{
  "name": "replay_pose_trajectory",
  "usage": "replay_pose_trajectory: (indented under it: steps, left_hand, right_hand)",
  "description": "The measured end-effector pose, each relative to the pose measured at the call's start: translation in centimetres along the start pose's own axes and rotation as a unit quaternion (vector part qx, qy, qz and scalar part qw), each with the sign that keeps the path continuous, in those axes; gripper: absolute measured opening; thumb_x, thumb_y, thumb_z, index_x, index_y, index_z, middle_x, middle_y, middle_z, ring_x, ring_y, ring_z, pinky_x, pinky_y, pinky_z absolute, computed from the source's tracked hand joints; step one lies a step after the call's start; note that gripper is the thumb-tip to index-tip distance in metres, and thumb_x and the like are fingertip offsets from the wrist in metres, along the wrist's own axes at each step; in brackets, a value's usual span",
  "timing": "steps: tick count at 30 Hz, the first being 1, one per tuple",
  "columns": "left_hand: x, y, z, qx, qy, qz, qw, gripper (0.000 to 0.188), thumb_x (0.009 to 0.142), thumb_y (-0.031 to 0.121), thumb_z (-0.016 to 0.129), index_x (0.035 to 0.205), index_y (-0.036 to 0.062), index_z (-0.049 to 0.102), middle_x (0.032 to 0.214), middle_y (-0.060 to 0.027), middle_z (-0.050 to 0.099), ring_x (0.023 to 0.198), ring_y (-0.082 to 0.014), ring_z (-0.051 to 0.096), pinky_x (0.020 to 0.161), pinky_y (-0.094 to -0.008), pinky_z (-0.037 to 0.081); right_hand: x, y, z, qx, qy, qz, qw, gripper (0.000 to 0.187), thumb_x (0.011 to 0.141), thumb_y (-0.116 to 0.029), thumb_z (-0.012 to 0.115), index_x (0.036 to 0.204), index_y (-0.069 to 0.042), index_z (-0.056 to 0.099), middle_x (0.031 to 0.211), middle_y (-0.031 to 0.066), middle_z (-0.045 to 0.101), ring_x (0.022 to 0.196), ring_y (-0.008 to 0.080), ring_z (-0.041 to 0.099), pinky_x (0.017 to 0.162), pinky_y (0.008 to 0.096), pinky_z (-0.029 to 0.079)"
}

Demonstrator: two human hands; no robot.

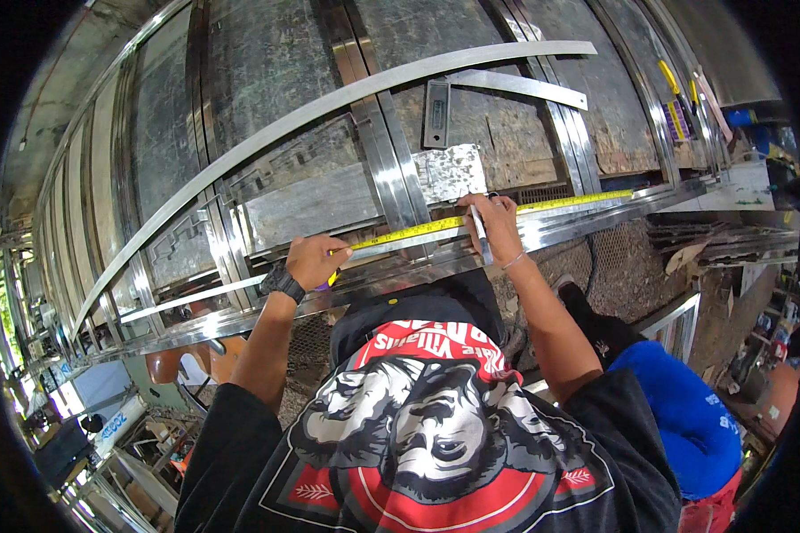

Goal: The person measures a metal frame using a tape measure and marks it with a marker. They repeatedly extend the tape measure, align it along the frame, and make marks at measured intervals.

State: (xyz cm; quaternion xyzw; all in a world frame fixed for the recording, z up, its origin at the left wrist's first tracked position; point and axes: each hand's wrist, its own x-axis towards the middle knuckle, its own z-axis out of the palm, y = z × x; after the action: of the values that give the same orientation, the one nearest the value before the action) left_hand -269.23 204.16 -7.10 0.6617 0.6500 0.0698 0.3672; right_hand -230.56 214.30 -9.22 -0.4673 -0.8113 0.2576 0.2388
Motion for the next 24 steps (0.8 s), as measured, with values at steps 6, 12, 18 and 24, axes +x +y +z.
replay_pose_trajectory:
  steps: [6, 12, 18, 24]
  left_hand:
    - [-0.1, 0.6, -0.3, 0.003, -0.001, -0.012, 1.000, 0.036, 0.094, 0.044, 0.075, 0.104, 0.0113, 0.084, 0.095, -0.0119, 0.079, 0.084, -0.0301, 0.075, 0.079, -0.0402, 0.057]
    - [0.5, 0.6, -0.8, 0.013, 0.000, -0.003, 1.000, 0.038, 0.094, 0.047, 0.074, 0.104, 0.0118, 0.084, 0.095, -0.0119, 0.079, 0.084, -0.0296, 0.074, 0.082, -0.0416, 0.055]
    - [0.7, 0.1, -0.4, 0.008, -0.002, 0.005, 1.000, 0.034, 0.096, 0.045, 0.072, 0.100, 0.0138, 0.084, 0.096, -0.0085, 0.080, 0.088, -0.0285, 0.074, 0.091, -0.0448, 0.047]
    - [0.9, 0.4, -0.2, 0.016, -0.016, -0.005, 1.000, 0.030, 0.097, 0.044, 0.069, 0.095, 0.0172, 0.084, 0.095, -0.0040, 0.079, 0.091, -0.0266, 0.073, 0.091, -0.0449, 0.041]
  right_hand:
    - [0.0, -0.1, -0.4, 0.034, -0.011, 0.012, 0.999, 0.031, 0.089, -0.005, 0.071, 0.116, -0.018, 0.068, 0.076, 0.0007, 0.065, 0.082, 0.0217, 0.059, 0.099, 0.0449, 0.035]
    - [0.6, 0.9, -0.1, -0.004, -0.021, 0.016, 1.000, 0.026, 0.092, -0.009, 0.072, 0.115, -0.018, 0.068, 0.081, 0.0026, 0.066, 0.085, 0.0256, 0.060, 0.101, 0.0455, 0.035]
    - [0.6, 1.0, 0.0, 0.000, -0.028, 0.019, 0.999, 0.027, 0.092, -0.008, 0.072, 0.117, -0.018, 0.068, 0.083, 0.0039, 0.066, 0.089, 0.0275, 0.062, 0.103, 0.0465, 0.035]
    - [0.5, 0.6, -0.4, 0.001, -0.031, 0.027, 0.999, 0.028, 0.092, -0.007, 0.071, 0.118, -0.018, 0.068, 0.085, 0.0043, 0.068, 0.090, 0.0280, 0.064, 0.106, 0.0471, 0.035]
